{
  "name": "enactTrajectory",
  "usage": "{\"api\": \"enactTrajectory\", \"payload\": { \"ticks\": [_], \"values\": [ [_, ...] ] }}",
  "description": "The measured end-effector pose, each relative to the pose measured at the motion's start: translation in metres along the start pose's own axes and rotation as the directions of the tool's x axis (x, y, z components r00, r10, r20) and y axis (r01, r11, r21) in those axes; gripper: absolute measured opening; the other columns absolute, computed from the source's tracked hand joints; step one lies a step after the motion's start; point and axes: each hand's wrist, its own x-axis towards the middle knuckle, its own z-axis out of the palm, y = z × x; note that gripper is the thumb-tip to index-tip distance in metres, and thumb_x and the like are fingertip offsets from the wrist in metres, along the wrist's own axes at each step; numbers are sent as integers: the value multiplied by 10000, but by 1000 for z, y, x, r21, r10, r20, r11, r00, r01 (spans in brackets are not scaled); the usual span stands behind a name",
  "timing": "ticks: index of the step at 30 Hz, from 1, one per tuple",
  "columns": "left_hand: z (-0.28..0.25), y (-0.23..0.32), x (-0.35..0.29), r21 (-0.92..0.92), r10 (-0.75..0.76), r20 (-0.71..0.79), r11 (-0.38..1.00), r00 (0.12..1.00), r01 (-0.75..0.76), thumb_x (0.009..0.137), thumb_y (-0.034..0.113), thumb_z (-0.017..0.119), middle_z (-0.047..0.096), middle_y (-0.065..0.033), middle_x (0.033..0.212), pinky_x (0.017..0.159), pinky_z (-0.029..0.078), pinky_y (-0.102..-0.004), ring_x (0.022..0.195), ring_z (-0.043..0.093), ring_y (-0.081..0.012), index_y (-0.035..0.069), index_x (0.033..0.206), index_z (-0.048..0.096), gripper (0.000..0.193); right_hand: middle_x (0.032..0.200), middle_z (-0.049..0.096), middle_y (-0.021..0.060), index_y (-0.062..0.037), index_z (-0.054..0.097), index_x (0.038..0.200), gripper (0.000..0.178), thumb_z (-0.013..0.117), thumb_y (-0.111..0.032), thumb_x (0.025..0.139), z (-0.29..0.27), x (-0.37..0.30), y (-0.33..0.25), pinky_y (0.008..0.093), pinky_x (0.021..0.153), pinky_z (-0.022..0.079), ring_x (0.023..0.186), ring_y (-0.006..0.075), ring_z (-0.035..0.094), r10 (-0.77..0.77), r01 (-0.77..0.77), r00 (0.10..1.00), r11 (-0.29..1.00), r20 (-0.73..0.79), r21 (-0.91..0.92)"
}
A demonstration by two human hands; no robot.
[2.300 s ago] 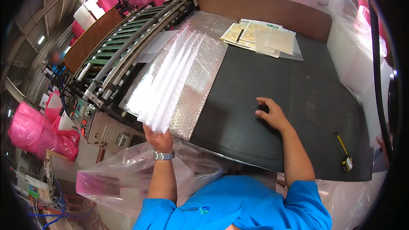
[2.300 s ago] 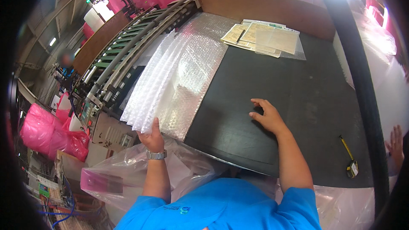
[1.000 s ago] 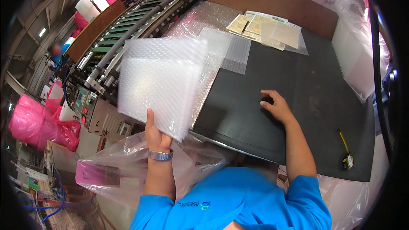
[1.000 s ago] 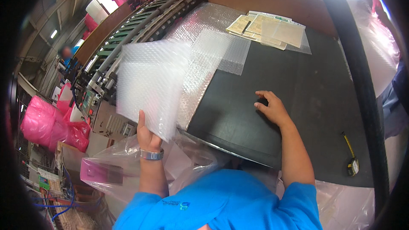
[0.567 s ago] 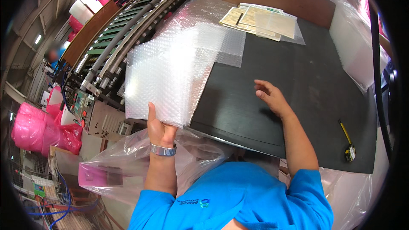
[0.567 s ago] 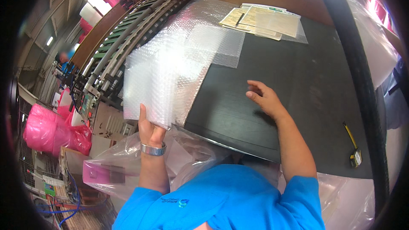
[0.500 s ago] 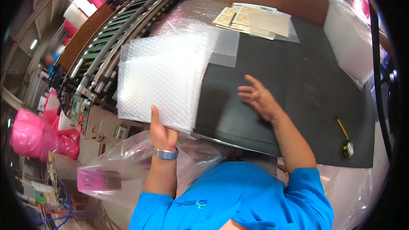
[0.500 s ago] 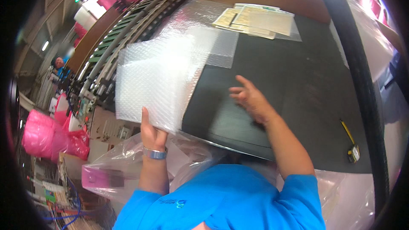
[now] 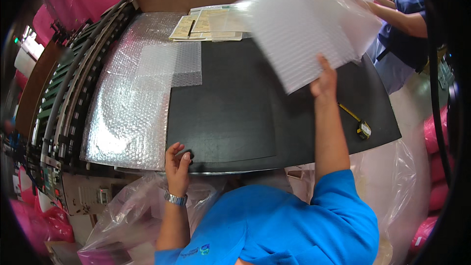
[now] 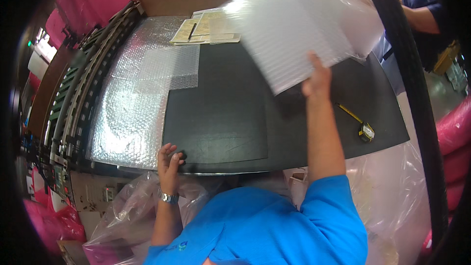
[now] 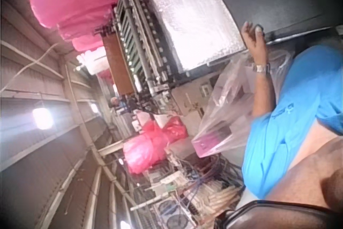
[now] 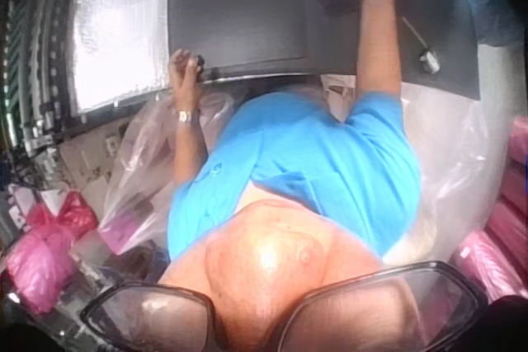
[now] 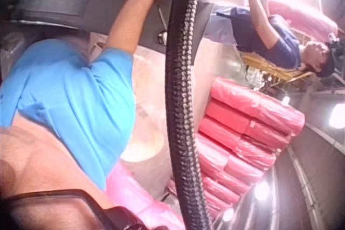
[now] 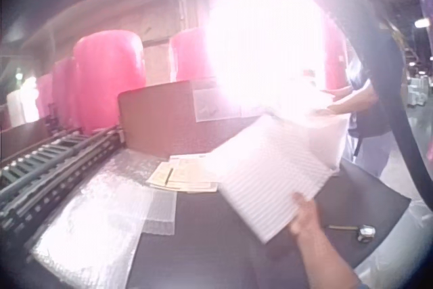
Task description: The person repeatedly picks up sheets of bubble wrap from a table, folds them, and stacks them into a neat pile. Another person is visible in the background handling similar materials.
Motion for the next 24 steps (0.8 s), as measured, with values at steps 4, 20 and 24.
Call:
{"api": "enactTrajectory", "payload": {
  "ticks": [4, 20, 24],
  "values": [
    [-3, -8, 10, 247, 101, 37, 963, 994, -107, 793, 125, 594, 505, -70, 1024, 604, 431, -230, 694, 518, -97, 29, 1109, 473, 352, 1161, 473, 149, 23, 384, 1186, 483, 605, -43, 761, -102, 59, -12, 410, 901, 398, 1049, 286, 482, -166, 90, 962, 941, -216, -325],
    [10, -12, 22, 708, 434, 103, 600, 895, -373, 757, 126, 574, 569, -82, 724, 545, 439, -332, 621, 561, -242, 66, 868, 581, 126, 1244, 422, 155, -106, 433, 1223, 583, 615, -332, 717, 112, -54, 199, 471, 970, 262, 1189, 309, 351, 207, 749, 629, 99, 749, -656],
    [11, -10, 23, 720, 437, 126, 577, 891, -385, 756, 109, 572, 564, -95, 721, 555, 438, -336, 624, 557, -248, 56, 859, 584, 116, 1258, 407, 144, -126, 410, 1248, 604, 589, -386, 733, 122, -70, 240, 534, 991, 195, 1214, 296, 311, 367, 768, 584, 40, 724, -639]
  ]
}}
